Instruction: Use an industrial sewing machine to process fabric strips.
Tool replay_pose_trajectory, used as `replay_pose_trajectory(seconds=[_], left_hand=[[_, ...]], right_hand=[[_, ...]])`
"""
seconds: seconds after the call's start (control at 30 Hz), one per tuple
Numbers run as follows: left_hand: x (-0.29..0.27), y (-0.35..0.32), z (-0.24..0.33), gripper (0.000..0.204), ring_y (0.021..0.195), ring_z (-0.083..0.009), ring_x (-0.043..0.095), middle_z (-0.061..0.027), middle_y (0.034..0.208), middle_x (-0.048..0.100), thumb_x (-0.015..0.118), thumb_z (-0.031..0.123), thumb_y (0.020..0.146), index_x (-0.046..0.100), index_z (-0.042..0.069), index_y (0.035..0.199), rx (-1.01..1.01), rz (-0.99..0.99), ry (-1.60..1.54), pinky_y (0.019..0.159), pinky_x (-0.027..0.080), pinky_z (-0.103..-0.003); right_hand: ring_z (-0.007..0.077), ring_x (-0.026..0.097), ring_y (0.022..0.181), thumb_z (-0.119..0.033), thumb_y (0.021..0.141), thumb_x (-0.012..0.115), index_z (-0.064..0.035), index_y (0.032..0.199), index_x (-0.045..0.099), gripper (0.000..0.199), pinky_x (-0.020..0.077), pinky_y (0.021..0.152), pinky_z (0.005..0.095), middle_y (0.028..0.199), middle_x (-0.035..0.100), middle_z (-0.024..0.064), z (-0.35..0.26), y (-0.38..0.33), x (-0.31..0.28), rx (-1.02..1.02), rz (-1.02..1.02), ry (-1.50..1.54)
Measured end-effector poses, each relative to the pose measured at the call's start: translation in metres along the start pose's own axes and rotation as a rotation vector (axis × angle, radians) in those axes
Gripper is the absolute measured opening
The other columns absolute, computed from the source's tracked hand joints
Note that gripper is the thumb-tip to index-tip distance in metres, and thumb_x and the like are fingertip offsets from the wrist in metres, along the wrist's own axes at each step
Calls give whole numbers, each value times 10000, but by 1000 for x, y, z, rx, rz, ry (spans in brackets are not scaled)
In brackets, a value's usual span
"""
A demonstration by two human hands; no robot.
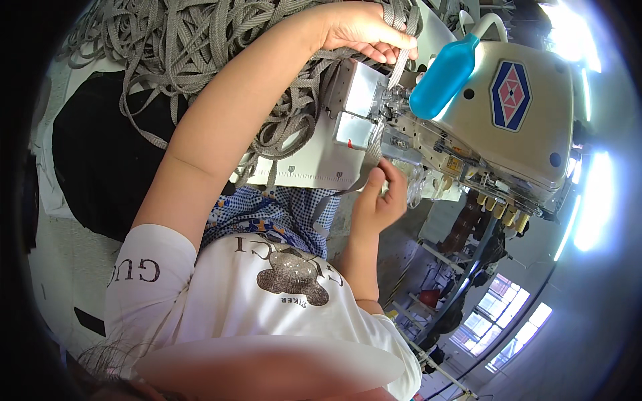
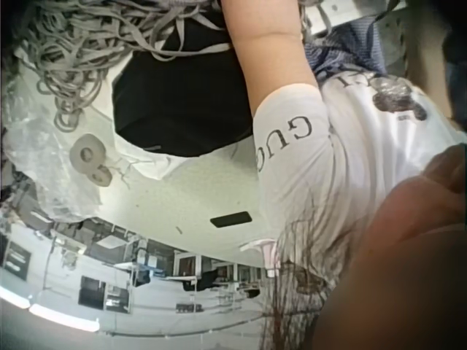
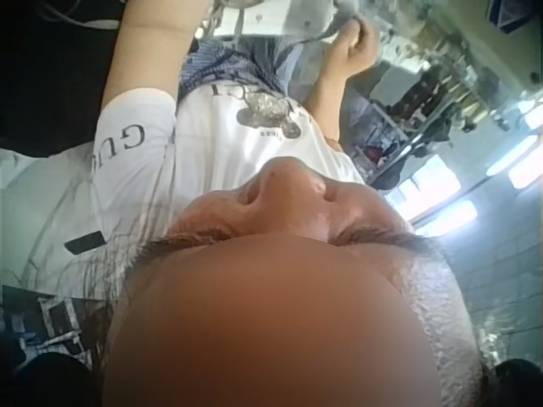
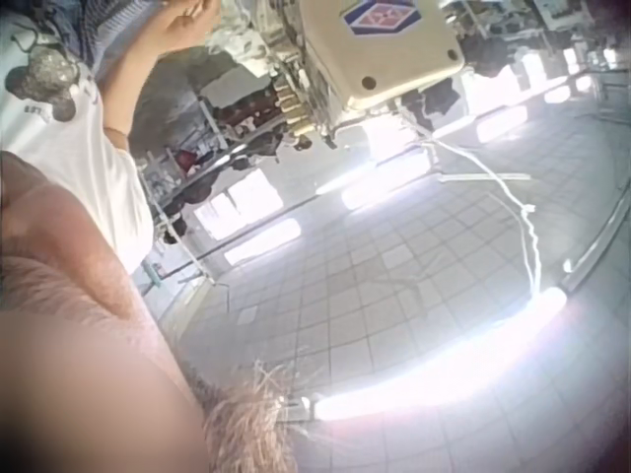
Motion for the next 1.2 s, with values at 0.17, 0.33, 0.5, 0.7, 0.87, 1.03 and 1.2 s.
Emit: replay_pose_trajectory(seconds=[0.17,0.33,0.5,0.7,0.87,1.03,1.2], left_hand=[[-2,-2,3,272,759,-81,562,-21,832,602,578,311,813,641,73,928,16,14,48,690,464,-186],[0,1,0,263,781,-90,573,-24,854,610,564,299,822,639,72,931,29,5,51,700,464,-191],[2,2,2,257,805,-104,583,-47,913,616,547,282,832,630,64,941,26,5,50,715,465,-201],[0,0,-1,272,843,-127,587,-79,953,618,540,267,835,601,47,985,26,-13,29,731,468,-213],[8,2,1,304,888,-151,584,-111,975,616,537,250,837,565,18,1032,39,-71,-19,772,468,-235],[10,-3,5,329,917,-173,580,-130,990,608,535,238,839,541,-13,1052,45,-68,-35,811,462,-255],[10,-4,6,339,920,-190,578,-137,992,606,534,232,840,530,-21,1065,51,-63,-27,823,459,-266]], right_hand=[[106,541,713,-106,845,528,29,939,576,171,432,671,209,784,591,63,-19,4,-12,-31,119,47],[124,551,764,-110,848,526,27,930,579,168,433,712,225,811,596,70,2,1,-6,240,26,121],[146,553,715,-191,867,508,34,939,562,242,443,691,273,766,594,72,31,-3,20,269,-184,108],[149,518,598,-277,892,448,29,923,549,324,433,637,305,634,558,70,12,-10,51,483,-290,813],[126,488,536,-264,899,437,16,899,554,304,406,562,253,575,532,60,10,-9,45,429,-249,790],[100,451,476,-260,903,430,7,885,555,295,339,456,200,546,520,48,12,-10,44,485,-233,671],[90,430,447,-254,907,422,4,881,553,291,306,415,184,544,523,54,11,-10,44,483,-234,664]])
Point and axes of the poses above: each hand's wrist, its own y-axis towards the middle knuckle, its own x-axis out of the palm, z = x × y, the point moved 8 cm from there along y, towards the middle knuckle
